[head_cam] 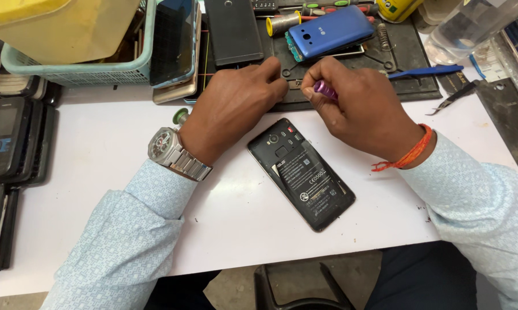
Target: The person uses a purple precision screwdriver to remove screws from the back of a black smartphone. They then use a prying tool to lift and remove the back cover, exposing the internal components.
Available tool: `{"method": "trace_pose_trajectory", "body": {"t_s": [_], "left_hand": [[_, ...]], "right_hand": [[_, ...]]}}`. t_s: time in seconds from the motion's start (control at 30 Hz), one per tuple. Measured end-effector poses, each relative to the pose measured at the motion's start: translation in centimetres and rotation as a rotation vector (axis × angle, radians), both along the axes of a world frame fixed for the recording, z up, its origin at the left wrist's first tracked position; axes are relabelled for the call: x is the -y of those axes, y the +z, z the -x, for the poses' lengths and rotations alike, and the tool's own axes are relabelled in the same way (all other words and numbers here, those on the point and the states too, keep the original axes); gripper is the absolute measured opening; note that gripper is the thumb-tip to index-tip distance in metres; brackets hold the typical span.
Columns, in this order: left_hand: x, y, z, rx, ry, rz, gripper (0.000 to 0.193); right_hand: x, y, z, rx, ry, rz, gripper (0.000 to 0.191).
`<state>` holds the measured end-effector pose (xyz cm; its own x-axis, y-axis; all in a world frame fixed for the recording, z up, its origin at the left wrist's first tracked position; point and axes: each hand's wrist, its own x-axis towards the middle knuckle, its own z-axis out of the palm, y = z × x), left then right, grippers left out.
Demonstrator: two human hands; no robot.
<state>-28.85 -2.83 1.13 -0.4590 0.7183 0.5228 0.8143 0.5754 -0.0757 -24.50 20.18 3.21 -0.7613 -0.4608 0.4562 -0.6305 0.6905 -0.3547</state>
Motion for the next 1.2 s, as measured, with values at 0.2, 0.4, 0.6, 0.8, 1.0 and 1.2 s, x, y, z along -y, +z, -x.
{"method": "trace_pose_trajectory", "body": {"t_s": [0.2,0.4,0.6,0.8,1.0,1.2], "left_hand": [[-0.5,0.2,0.5,-0.038,-0.040,0.099,0.008],[-0.6,0.0,0.7,-0.067,-0.009,0.150,0.010],[-0.2,0.5,-0.2,0.105,-0.064,-0.034,0.010],[-0.3,0.0,-0.6,0.118,-0.076,-0.043,0.008],[-0.2,-1.0,-0.1,0.090,-0.064,-0.061,0.006],[0.0,-1.5,-0.1,0.103,-0.081,-0.117,0.006]], "right_hand": [[-0.1,0.0,-0.2,0.009,0.006,0.013,0.016],[-0.1,-0.3,0.0,0.020,-0.047,-0.023,0.015],[-0.4,-0.7,0.5,-0.027,-0.028,-0.081,0.016],[-0.5,-1.2,0.8,-0.042,-0.012,-0.207,0.020],[0.2,-1.8,1.1,-0.071,-0.044,-0.313,0.021],[0.6,-1.8,1.3,0.018,-0.061,-0.247,0.020]]}}
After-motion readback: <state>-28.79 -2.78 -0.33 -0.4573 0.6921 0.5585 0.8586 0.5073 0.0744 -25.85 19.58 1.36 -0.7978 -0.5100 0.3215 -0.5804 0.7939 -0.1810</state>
